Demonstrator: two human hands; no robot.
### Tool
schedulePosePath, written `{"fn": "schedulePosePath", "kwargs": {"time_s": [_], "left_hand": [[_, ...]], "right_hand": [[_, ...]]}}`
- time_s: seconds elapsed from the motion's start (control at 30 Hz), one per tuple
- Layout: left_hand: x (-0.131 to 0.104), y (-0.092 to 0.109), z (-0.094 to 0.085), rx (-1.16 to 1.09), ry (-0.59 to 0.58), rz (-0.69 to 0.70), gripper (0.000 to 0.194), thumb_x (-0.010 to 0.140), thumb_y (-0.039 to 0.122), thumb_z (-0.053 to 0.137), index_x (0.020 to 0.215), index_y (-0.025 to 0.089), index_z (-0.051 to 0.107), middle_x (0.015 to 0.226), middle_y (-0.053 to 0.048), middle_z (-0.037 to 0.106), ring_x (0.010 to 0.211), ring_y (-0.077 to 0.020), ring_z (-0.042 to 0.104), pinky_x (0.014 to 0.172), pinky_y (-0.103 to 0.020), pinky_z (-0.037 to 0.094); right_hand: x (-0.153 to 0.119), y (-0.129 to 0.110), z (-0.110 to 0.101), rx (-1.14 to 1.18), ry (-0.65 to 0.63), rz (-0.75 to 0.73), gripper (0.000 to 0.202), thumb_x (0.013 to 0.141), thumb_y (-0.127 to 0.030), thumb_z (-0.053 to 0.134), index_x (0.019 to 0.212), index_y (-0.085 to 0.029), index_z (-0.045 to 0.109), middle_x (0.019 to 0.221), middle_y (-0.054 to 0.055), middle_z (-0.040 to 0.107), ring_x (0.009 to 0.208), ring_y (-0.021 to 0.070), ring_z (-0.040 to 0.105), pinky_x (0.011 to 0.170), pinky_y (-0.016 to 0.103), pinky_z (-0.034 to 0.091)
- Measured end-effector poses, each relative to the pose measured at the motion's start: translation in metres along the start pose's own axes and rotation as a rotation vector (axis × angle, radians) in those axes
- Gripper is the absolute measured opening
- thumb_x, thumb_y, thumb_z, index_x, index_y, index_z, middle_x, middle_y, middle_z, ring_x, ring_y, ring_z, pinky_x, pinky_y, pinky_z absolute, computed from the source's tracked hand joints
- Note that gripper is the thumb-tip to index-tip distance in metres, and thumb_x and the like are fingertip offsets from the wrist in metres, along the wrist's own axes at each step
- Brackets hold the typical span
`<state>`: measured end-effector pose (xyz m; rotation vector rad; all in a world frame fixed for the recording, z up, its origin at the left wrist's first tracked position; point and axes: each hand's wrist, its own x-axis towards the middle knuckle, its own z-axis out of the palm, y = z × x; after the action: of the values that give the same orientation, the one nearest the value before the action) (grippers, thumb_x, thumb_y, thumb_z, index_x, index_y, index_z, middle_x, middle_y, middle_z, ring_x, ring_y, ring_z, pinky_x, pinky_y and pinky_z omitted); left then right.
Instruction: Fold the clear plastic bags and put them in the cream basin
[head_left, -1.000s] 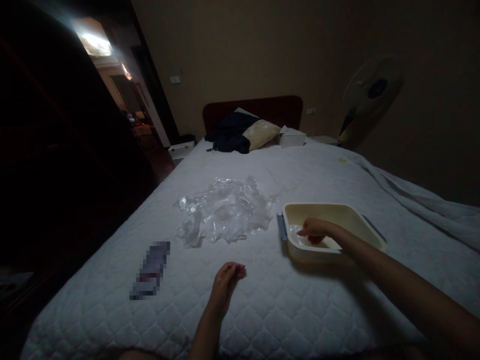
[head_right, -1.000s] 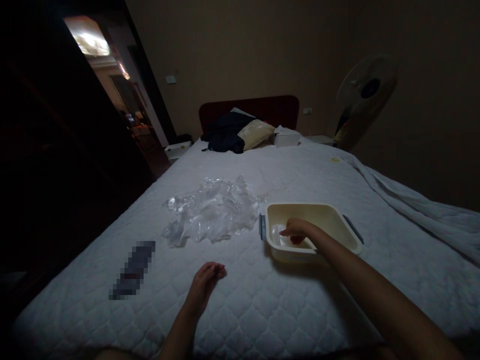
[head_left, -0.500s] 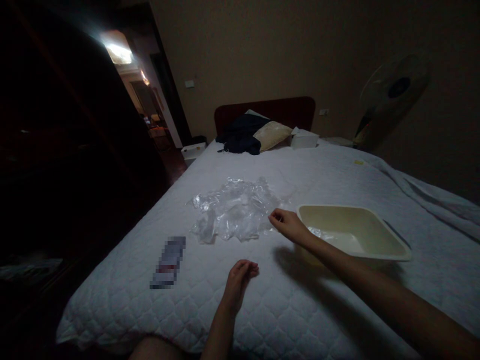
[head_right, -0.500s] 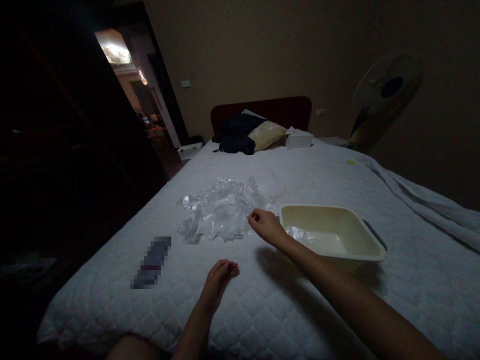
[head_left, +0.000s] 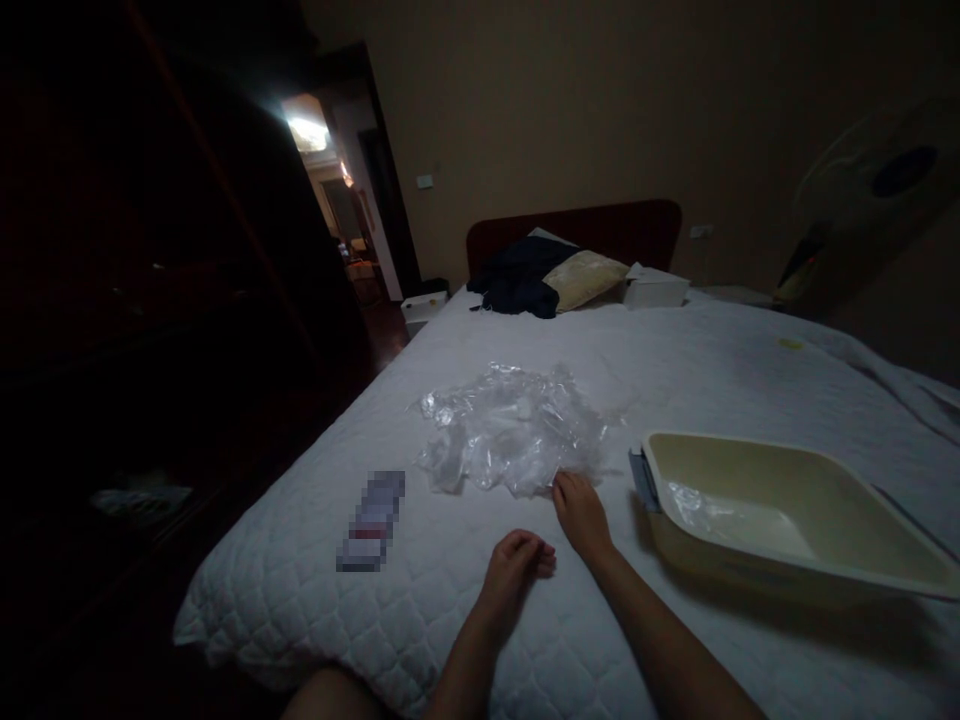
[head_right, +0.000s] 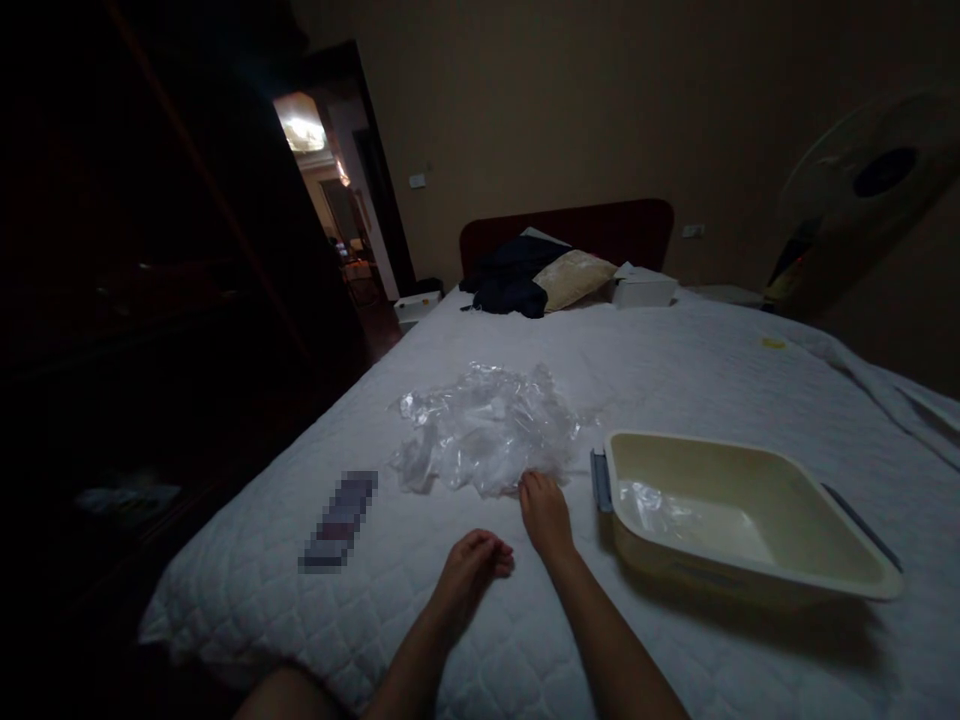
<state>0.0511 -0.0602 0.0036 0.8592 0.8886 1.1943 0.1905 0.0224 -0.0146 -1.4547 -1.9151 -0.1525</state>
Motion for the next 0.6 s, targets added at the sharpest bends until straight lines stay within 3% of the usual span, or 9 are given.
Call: {"fn": "schedulePosePath", "kwargs": {"time_s": [0.07,0.13,0.23,0.3,0.47,0.6], "left_hand": [[0.01,0.011,0.0,0.283,0.069,0.133,0.02,0.078,0.032,0.051,0.072,0.013,0.055,0.068,-0.004,0.059,0.061,-0.0137,0.056,0.061,-0.027,0.044],[0.024,0.022,-0.003,0.664,0.119,0.367,0.018,0.08,0.028,0.046,0.074,0.015,0.057,0.07,-0.004,0.059,0.067,-0.0152,0.055,0.065,-0.029,0.044],[0.045,0.029,-0.013,1.093,0.081,0.717,0.017,0.08,0.02,0.044,0.09,0.017,0.058,0.088,-0.008,0.06,0.086,-0.0191,0.054,0.079,-0.037,0.043],[0.056,0.025,-0.021,1.242,0.069,0.837,0.02,0.079,0.016,0.046,0.096,0.017,0.057,0.096,-0.009,0.059,0.093,-0.0205,0.053,0.083,-0.039,0.043],[0.067,0.008,-0.031,1.316,0.196,0.802,0.018,0.081,0.014,0.045,0.093,0.018,0.057,0.093,-0.007,0.058,0.091,-0.018,0.053,0.082,-0.036,0.046],[0.064,0.006,-0.032,1.321,0.281,0.752,0.016,0.082,0.012,0.043,0.089,0.018,0.056,0.087,-0.005,0.057,0.086,-0.0175,0.053,0.079,-0.036,0.046]], "right_hand": [[-0.001,0.002,0.001,0.024,0.019,-0.006,0.019,0.085,-0.019,0.039,0.092,-0.017,0.056,0.091,0.009,0.061,0.086,0.0217,0.052,0.078,0.036,0.042],[-0.001,0.002,0.001,0.05,0.037,-0.009,0.017,0.085,-0.021,0.041,0.092,-0.017,0.055,0.089,0.009,0.06,0.084,0.0221,0.052,0.076,0.036,0.042],[-0.002,0.003,0.0,0.096,0.054,-0.015,0.015,0.084,-0.024,0.044,0.09,-0.017,0.055,0.086,0.009,0.06,0.083,0.022,0.053,0.075,0.037,0.043],[-0.003,0.003,0.0,0.126,0.061,-0.011,0.014,0.085,-0.026,0.044,0.089,-0.017,0.055,0.085,0.008,0.06,0.082,0.0215,0.053,0.076,0.037,0.044],[-0.005,0.002,-0.005,0.199,0.104,-0.011,0.017,0.086,-0.025,0.04,0.09,-0.017,0.055,0.084,0.008,0.061,0.081,0.0199,0.056,0.074,0.035,0.046],[-0.007,-0.001,-0.01,0.144,0.204,-0.004,0.018,0.087,-0.023,0.04,0.093,-0.016,0.055,0.094,0.011,0.057,0.088,0.0202,0.055,0.076,0.035,0.047]]}}
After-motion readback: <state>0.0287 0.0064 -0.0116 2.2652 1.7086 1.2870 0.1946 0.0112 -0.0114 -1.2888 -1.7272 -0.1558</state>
